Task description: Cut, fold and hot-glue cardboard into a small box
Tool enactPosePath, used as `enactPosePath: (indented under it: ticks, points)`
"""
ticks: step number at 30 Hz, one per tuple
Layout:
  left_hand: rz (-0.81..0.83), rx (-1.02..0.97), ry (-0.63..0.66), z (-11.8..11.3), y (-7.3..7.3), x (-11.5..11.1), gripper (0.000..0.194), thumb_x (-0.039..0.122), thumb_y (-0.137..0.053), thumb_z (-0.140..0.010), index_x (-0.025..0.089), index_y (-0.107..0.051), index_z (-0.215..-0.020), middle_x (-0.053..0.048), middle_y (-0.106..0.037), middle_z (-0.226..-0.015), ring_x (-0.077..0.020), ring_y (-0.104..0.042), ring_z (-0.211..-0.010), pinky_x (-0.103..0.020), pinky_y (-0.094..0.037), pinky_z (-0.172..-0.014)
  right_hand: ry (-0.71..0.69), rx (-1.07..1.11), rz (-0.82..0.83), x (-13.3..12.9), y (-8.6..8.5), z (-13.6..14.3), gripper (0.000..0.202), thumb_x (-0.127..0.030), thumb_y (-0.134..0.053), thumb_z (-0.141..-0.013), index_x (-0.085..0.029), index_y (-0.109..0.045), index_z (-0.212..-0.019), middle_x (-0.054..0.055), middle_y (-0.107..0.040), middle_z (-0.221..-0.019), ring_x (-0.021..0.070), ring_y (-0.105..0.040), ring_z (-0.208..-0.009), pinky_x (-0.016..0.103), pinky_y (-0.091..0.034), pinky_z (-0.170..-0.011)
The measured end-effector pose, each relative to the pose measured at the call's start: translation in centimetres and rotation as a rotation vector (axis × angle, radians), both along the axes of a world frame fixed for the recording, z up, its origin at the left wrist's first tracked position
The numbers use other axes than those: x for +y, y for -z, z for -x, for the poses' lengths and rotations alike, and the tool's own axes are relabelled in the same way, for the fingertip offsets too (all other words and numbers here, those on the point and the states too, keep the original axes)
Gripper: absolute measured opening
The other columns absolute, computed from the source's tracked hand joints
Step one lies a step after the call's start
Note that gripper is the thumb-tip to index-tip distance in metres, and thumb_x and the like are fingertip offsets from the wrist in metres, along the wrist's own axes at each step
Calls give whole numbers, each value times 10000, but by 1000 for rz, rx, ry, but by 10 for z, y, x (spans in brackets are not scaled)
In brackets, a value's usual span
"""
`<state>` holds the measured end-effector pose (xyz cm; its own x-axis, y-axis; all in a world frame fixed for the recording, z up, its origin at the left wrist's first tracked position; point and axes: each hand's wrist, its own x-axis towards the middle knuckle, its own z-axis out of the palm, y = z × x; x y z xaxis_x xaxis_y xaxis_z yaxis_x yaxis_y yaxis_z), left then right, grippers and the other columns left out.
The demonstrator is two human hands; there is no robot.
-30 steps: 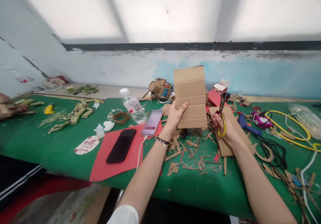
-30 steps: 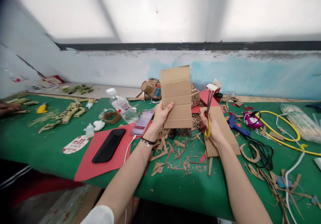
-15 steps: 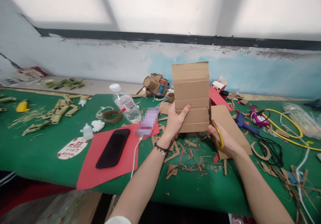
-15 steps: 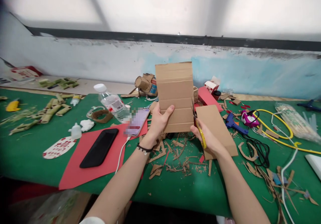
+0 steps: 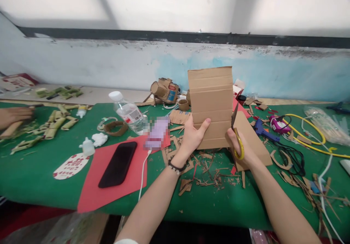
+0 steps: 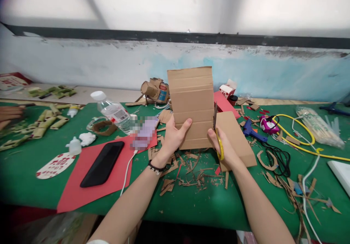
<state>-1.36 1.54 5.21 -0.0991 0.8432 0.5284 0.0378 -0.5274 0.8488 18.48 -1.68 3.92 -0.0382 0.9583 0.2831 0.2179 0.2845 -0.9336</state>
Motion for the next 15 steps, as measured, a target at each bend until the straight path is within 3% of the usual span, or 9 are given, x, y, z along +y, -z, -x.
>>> enactPosePath:
  ticks: [3,7,11,15]
  points:
    - [-7,10,-21,1,-1,0,575,582,-781,-953,171,-679,-1342,-171,-776,-1356,-317,-758,-1253,-515,-609,-1128,-23,-32,-6,2,-2,3,827,-785,-538,-1004,-235,-557,-1621,114,-573,-1658,355,-339,-1670,548,-384,-1342]
    - [-17,52,-31,1,-1,-1,565,561,-760,-976,169,-661,-1371,-172,-764,-1372,-312,-748,-1271,-511,-600,-1138,3,-58,13,0,-8,4,769,-841,-516,-978,-216,-743,-1364,159,-724,-1479,384,-551,-1532,517,-472,-1269]
    - [-26,41,-17,0,1,-1,556,556,-768,-971,179,-670,-1368,-160,-766,-1381,-304,-750,-1275,-495,-602,-1140,29,-21,26,2,-4,3,727,-865,-541,-951,-205,-759,-1164,174,-797,-1315,389,-695,-1325,481,-590,-1105]
    - [-17,27,-17,-1,1,-1,574,570,-778,-958,180,-676,-1366,-160,-772,-1377,-303,-754,-1270,-485,-610,-1133,46,-31,14,4,4,3,631,-797,-531,-1004,-202,-739,-1043,127,-826,-1080,322,-753,-1022,414,-625,-920]
